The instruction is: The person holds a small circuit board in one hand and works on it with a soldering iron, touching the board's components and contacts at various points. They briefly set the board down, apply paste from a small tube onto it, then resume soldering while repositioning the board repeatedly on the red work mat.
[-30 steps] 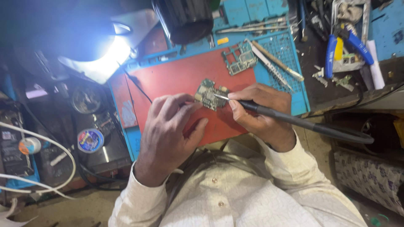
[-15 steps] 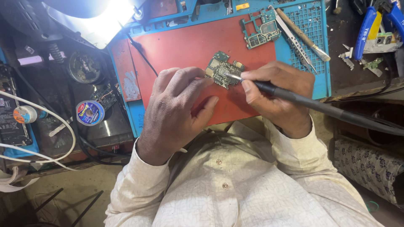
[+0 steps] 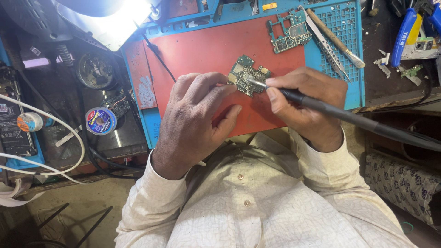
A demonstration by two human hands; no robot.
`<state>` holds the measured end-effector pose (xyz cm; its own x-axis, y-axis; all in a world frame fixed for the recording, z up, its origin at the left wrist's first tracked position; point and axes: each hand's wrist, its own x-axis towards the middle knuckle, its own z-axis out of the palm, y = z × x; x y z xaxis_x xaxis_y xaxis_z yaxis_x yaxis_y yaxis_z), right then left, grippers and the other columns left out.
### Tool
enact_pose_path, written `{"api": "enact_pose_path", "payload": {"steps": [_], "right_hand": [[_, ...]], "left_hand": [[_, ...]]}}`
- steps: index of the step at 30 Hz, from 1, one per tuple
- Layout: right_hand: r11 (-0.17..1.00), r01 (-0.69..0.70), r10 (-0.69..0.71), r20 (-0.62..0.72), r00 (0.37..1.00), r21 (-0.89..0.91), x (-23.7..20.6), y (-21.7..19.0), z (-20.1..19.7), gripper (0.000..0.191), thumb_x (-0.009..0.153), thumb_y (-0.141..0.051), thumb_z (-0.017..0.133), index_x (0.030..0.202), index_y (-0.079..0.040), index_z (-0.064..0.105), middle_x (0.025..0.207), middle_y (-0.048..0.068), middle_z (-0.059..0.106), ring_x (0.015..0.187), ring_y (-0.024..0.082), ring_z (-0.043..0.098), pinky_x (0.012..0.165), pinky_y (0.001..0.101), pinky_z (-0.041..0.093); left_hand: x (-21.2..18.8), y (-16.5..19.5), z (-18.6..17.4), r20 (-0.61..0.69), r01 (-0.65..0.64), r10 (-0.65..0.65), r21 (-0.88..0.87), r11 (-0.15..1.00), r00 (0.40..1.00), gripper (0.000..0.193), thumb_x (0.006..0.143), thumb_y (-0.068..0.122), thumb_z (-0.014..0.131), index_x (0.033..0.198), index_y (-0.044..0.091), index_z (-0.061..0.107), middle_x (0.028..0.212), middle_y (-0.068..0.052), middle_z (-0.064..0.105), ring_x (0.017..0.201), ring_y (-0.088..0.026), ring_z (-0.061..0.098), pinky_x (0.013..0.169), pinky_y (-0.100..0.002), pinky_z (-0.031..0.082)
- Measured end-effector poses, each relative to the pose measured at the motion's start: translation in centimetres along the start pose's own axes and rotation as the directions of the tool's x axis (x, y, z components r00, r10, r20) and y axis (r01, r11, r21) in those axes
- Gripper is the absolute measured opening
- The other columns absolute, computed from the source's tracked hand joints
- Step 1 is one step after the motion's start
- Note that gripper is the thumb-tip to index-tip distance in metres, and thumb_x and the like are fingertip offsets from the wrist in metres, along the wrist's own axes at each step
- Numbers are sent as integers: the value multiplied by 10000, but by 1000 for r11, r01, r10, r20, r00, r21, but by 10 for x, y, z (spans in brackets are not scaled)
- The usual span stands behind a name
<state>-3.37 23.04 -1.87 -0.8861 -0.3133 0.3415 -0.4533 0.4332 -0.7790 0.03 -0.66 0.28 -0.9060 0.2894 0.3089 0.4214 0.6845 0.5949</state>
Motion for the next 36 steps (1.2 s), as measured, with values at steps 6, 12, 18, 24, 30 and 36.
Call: {"api": "enact_pose_path", "payload": {"steps": [6, 12, 18, 24, 30, 36], "right_hand": [[1000, 25, -26, -8, 1000, -18, 1, 0, 0, 100, 993, -30, 768, 1084, -8, 736, 898, 96, 727, 682, 101, 649, 583, 207, 478], [1000, 13, -13, 13, 1000, 5, 0, -1, 1, 116, 988, -50, 775, 1094, -15, 744, 836, 83, 710, 656, 94, 640, 554, 208, 465], [1000, 0, 0, 2, 1000, -26, 1, 0, 0, 126, 990, -60, 778, 1102, -10, 751, 908, 99, 726, 635, 98, 622, 548, 212, 449], [1000, -2, 2, 6, 1000, -21, 1, -1, 0, 142, 994, -57, 777, 1127, -18, 748, 894, 99, 731, 673, 100, 645, 576, 210, 475], [1000, 23, -23, 43, 999, -9, 2, 0, 0, 137, 985, -51, 789, 1110, -17, 747, 825, 80, 698, 650, 99, 626, 571, 217, 462], [1000, -14, 14, 2, 1000, -20, 3, -1, 0, 142, 1000, -32, 784, 1136, -25, 745, 883, 89, 726, 665, 91, 636, 571, 206, 463]], "left_hand": [[0, -1, 1, -4, 0, 0, 2, 1000, 1000, 333, 910, 210, 792, 1200, 90, 681, 1226, -93, 630, 1167, -337, 592, 1037, -465, 480], [-1, -1, 1, -7, -1, 1, 0, 1000, 1000, 330, 911, 214, 790, 1197, 92, 681, 1231, -96, 628, 1178, -343, 588, 1038, -466, 484], [-1, -1, 0, 3, 5, -5, -10, 1000, 1000, 328, 917, 217, 787, 1206, 98, 685, 1239, -94, 630, 1179, -336, 590, 1047, -472, 477], [-1, -1, 0, 2, 7, -7, -10, 1000, 1000, 334, 920, 220, 783, 1213, 95, 683, 1241, -97, 629, 1185, -342, 587, 1052, -472, 476], [-2, -2, 0, 3, 4, -4, -14, 1000, 1000, 332, 919, 217, 784, 1210, 93, 683, 1242, -98, 629, 1183, -342, 590, 1050, -473, 477], [-2, -2, 0, -2, 4, -4, -8, 1000, 1000, 336, 916, 220, 783, 1210, 90, 685, 1238, -99, 628, 1183, -343, 589, 1056, -471, 479]]}}
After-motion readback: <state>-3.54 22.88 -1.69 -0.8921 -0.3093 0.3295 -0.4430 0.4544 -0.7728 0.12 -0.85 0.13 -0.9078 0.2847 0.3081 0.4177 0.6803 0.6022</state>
